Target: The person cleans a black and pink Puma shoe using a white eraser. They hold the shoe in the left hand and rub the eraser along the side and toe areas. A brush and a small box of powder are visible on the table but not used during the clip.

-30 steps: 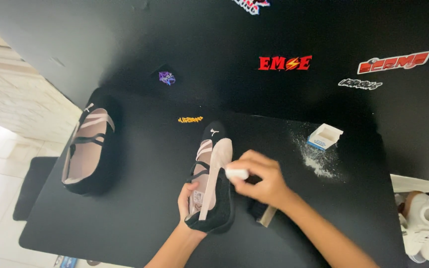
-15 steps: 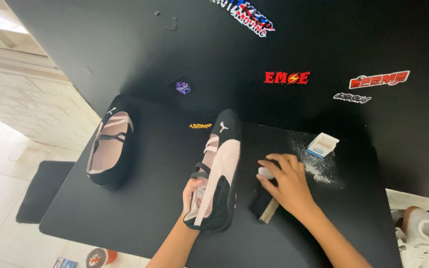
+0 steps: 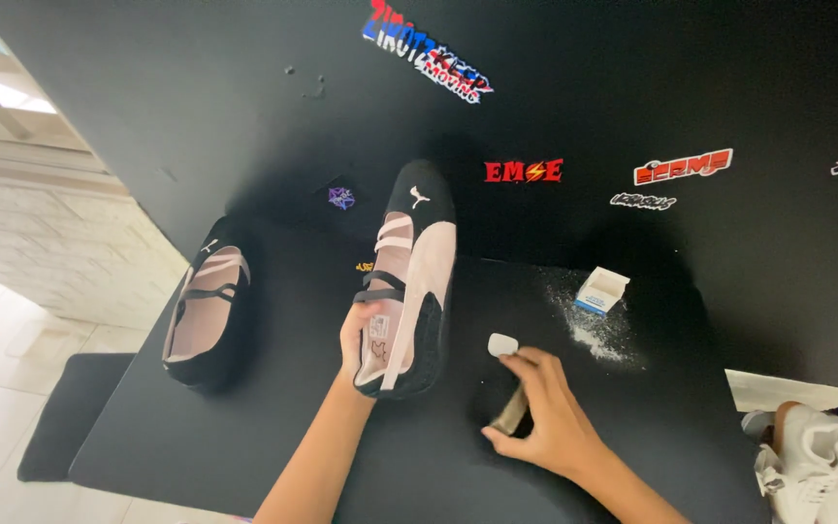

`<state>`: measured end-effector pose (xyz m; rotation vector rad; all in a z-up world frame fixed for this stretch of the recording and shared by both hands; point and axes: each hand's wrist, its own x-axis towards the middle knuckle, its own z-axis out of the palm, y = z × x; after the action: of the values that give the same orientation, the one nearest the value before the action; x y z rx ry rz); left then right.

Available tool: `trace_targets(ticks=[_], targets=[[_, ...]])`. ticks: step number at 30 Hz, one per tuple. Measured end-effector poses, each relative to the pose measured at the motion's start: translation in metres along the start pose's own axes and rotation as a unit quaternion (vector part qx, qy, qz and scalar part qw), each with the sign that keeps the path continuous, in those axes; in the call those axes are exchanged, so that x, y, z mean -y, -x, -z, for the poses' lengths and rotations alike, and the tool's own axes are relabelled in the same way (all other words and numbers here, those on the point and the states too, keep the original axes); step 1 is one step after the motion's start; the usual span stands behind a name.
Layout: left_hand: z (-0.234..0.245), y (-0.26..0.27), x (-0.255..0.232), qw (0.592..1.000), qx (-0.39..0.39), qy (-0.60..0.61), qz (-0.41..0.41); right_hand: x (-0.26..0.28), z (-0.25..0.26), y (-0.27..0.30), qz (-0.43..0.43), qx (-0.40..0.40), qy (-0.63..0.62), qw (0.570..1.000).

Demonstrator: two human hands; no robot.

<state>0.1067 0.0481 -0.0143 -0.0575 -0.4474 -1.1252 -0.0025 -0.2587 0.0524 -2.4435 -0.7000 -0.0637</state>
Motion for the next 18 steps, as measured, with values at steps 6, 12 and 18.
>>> trace_targets(ticks=[6, 12, 18], targets=[[0.016, -0.019, 0.045, 0.841, -0.323, -0.086, -0.426, 0.074, 0.029, -0.031, 0.168, -0.173, -0.022, 0.970], [-0.001, -0.021, 0.055, 0.778, -0.392, -0.149, -0.468, 0.099, -0.016, -0.044, 0.315, -0.137, -0.072, 0.936], [0.011, -0.010, 0.053, 0.797, -0.340, -0.168, -0.469, 0.045, 0.007, -0.076, 0.116, -0.325, -0.075, 0.935]])
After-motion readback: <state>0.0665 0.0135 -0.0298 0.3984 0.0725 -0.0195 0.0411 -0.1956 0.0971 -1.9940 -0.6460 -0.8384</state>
